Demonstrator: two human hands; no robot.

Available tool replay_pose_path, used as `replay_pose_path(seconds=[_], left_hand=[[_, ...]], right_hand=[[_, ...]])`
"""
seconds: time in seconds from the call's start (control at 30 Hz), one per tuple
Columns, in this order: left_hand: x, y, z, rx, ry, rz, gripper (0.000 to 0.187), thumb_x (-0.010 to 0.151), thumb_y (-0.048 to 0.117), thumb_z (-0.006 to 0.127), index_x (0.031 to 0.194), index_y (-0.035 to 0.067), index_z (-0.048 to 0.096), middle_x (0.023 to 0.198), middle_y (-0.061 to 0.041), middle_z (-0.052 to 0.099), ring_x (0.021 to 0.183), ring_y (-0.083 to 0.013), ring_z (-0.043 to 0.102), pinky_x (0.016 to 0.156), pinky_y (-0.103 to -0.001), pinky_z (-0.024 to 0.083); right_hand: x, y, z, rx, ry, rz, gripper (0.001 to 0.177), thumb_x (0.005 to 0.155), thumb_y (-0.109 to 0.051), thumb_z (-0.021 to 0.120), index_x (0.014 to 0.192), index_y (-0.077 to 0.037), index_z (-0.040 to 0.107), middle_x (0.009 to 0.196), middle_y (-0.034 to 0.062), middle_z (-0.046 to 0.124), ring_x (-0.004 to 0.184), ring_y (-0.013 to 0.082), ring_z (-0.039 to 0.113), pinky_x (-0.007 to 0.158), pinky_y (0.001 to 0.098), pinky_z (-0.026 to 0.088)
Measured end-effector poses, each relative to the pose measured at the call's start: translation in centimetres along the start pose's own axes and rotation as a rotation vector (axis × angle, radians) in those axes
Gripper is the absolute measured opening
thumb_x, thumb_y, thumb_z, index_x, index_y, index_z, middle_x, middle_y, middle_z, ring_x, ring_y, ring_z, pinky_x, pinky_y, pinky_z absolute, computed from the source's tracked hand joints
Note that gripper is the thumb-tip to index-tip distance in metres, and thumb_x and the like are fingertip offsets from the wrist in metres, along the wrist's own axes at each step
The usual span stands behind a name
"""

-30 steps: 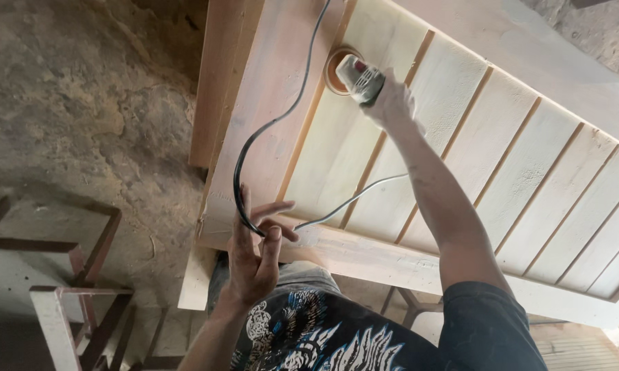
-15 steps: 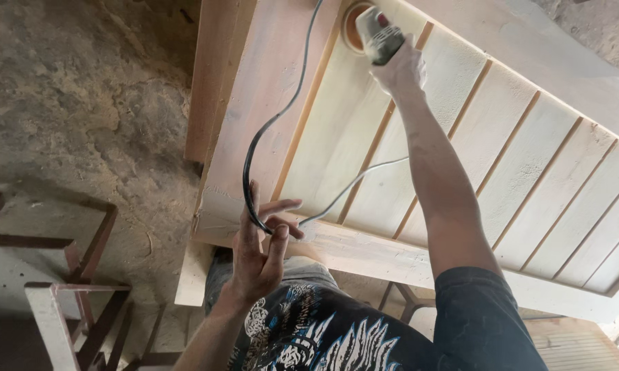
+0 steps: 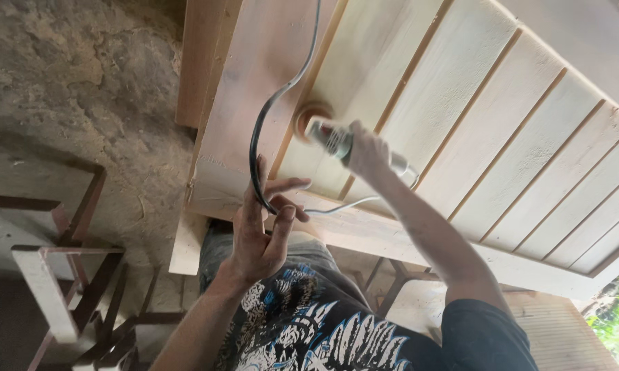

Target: The person uses an electric orbital sander to smooth the surface of a wooden headboard. They move the sander across the vertical slats and frame while holding the power cord with the other hand.

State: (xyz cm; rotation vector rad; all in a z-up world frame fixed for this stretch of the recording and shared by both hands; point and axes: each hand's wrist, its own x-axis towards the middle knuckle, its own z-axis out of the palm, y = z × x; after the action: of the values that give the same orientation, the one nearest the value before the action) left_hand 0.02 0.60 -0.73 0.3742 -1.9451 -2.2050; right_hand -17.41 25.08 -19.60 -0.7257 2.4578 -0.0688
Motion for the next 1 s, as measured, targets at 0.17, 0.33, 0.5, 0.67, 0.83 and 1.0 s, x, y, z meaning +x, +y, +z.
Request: replay_pose_path(seconds=[0.17,0.33,0.5,0.67,0.83,1.0], left_hand=[[-0.1,0.5,0.0,0.0,0.008,-0.005,0.071,0.109,-0.001,0.047,0.166,0.011,0.006,0.136,-0.016,0.067,0.085,-0.0163,0.077,0.076,-0.03,0.068],[0.0,0.7,0.6,0.017,-0.005,0.027,0.071,0.109,-0.002,0.047,0.166,0.011,0.007,0.136,-0.017,0.066,0.088,-0.0174,0.076,0.08,-0.031,0.068],[-0.2,1.2,0.8,0.041,-0.02,0.044,0.07,0.111,0.0,0.047,0.167,0.012,0.007,0.138,-0.016,0.066,0.09,-0.0169,0.077,0.083,-0.031,0.067],[-0.3,1.0,0.9,0.002,-0.011,-0.001,0.069,0.111,0.003,0.047,0.166,0.011,0.005,0.139,-0.017,0.065,0.088,-0.0161,0.076,0.08,-0.03,0.067],[-0.5,0.6,1.1,-0.022,-0.013,-0.021,0.069,0.111,0.005,0.048,0.166,0.011,0.006,0.139,-0.017,0.064,0.087,-0.016,0.076,0.079,-0.03,0.068],[-0.4,0.5,1.0,0.012,0.001,0.011,0.07,0.109,0.001,0.047,0.166,0.012,0.008,0.137,-0.017,0.066,0.087,-0.0161,0.076,0.079,-0.029,0.068]], right_hand=[[4.6,3.9,-3.4,-0.022,-0.012,0.222,0.057,0.077,-0.023,0.089,0.115,-0.01,0.048,0.095,0.0174,0.072,0.077,0.0322,0.073,0.064,0.0461,0.061],[7.6,7.5,-5.3,0.059,0.156,0.241,0.06,0.074,-0.02,0.092,0.115,-0.007,0.05,0.099,0.016,0.073,0.079,0.0289,0.075,0.066,0.0426,0.064],[9.2,8.4,-6.1,0.207,0.247,0.32,0.072,0.07,-0.022,0.097,0.121,-0.006,0.049,0.103,0.0161,0.074,0.082,0.0273,0.076,0.07,0.0413,0.065],[5.2,4.6,-3.9,0.264,0.109,0.391,0.072,0.077,-0.018,0.085,0.134,-0.007,0.042,0.107,0.019,0.073,0.078,0.0301,0.077,0.068,0.0405,0.067],[0.4,0.5,-1.3,0.009,-0.141,0.144,0.06,0.072,-0.02,0.088,0.116,-0.011,0.048,0.093,0.0172,0.069,0.073,0.0308,0.07,0.062,0.0455,0.062],[5.3,3.4,-3.6,0.072,0.051,0.225,0.056,0.075,-0.018,0.087,0.116,-0.01,0.05,0.099,0.014,0.07,0.077,0.027,0.071,0.062,0.0416,0.062]])
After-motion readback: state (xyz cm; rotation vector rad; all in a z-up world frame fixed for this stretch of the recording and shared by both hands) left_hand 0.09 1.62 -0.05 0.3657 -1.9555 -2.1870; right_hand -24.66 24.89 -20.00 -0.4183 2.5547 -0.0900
